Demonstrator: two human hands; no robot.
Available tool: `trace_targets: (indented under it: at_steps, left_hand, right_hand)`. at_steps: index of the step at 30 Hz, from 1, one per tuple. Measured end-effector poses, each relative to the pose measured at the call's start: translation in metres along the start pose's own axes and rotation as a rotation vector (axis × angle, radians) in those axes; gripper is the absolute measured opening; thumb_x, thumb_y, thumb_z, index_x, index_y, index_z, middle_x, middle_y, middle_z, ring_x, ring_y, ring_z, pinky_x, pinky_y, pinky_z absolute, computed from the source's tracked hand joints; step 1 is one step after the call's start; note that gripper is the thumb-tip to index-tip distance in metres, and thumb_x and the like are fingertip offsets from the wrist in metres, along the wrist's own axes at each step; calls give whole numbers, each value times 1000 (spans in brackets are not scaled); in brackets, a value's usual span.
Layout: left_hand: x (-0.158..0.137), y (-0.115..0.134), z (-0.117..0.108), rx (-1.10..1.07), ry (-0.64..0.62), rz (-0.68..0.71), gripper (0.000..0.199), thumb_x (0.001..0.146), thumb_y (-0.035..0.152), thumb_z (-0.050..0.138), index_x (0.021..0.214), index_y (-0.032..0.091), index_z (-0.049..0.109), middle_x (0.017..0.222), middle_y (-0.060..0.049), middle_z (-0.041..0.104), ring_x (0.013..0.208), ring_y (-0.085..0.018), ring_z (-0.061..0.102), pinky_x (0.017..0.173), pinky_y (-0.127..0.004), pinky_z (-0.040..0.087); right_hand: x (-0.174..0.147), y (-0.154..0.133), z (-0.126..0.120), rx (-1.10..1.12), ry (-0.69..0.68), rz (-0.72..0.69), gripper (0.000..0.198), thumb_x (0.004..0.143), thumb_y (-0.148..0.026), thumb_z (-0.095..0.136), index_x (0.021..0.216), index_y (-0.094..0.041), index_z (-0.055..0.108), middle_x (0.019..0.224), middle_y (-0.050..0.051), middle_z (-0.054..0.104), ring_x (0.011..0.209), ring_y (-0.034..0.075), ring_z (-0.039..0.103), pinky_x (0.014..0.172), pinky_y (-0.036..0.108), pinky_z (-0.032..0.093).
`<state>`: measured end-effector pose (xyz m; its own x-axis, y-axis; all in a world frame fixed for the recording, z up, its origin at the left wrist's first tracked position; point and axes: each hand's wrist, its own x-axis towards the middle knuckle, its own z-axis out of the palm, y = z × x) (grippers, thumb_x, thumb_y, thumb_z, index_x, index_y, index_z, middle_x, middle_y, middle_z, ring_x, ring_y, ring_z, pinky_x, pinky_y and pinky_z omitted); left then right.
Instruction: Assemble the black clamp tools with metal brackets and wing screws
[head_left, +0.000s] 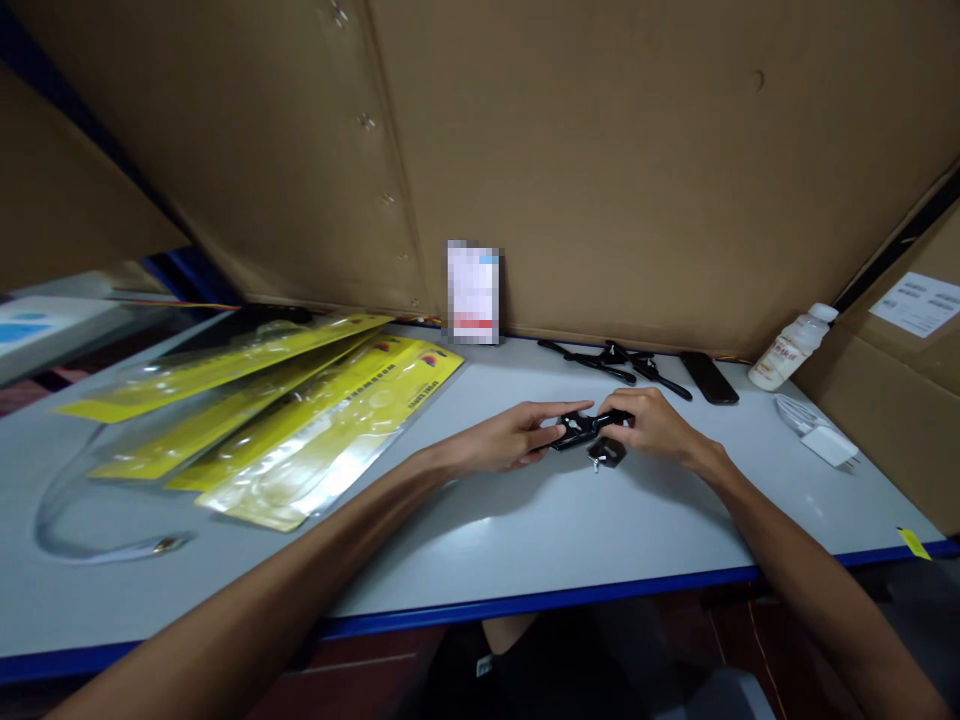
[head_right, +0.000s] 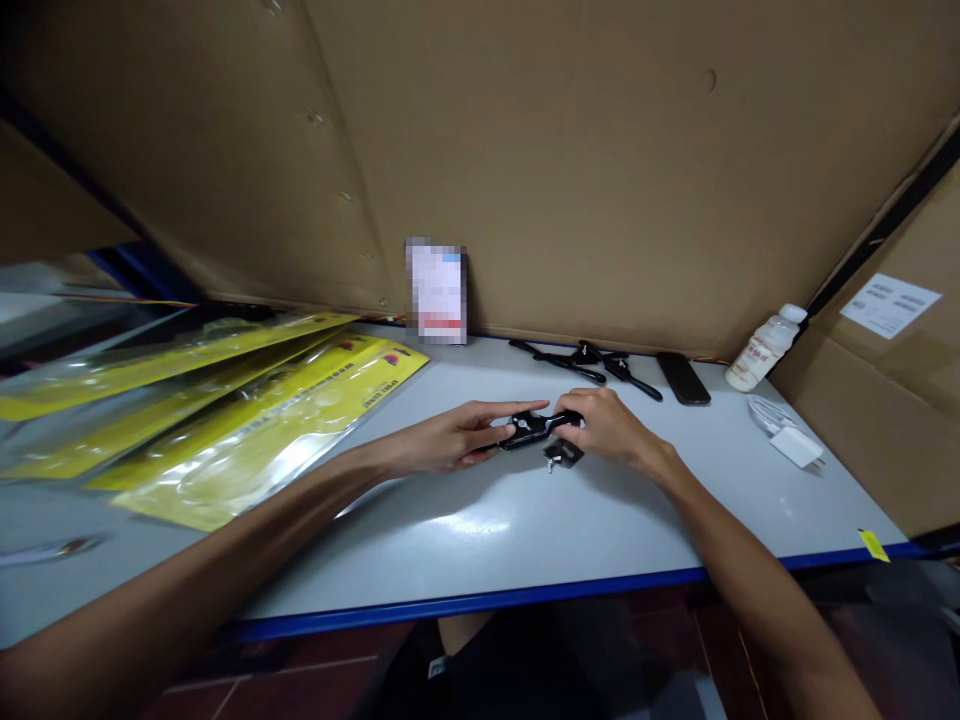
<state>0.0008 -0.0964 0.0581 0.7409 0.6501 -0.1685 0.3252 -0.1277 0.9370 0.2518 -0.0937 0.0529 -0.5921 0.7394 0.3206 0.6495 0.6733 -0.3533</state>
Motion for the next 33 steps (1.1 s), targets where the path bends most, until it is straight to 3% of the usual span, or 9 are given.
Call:
trace_targets:
  at_steps: [10, 25, 33]
  left_hand:
    - [0, -2, -2, -45, 5, -39, 63, 97, 42, 47, 155, 19, 35, 61, 7, 24, 49, -9, 23, 45, -22, 14]
    - [-2, 4, -1, 36, 44, 54, 52, 97, 36, 46, 145, 16, 51, 63, 6, 30, 54, -9, 26, 51, -22, 27]
    - [1, 1, -2, 7, 46, 31, 49, 95, 37, 48, 139, 17, 55, 66, 5, 35, 56, -9, 27, 49, -20, 25]
  right_hand:
    - [1, -1, 0, 35, 12, -9, 9, 86, -19, 65, 91, -19, 73, 84, 2, 70, 69, 12, 58, 67, 25, 40]
    - [1, -5, 0, 56, 6, 8, 9, 86, -21, 64, 89, -20, 72, 82, 1, 69, 70, 13, 59, 67, 25, 40]
    - [1, -7, 1, 55, -1, 6, 8, 87, -20, 63, 88, -20, 71, 83, 1, 69, 72, 13, 59, 70, 26, 42]
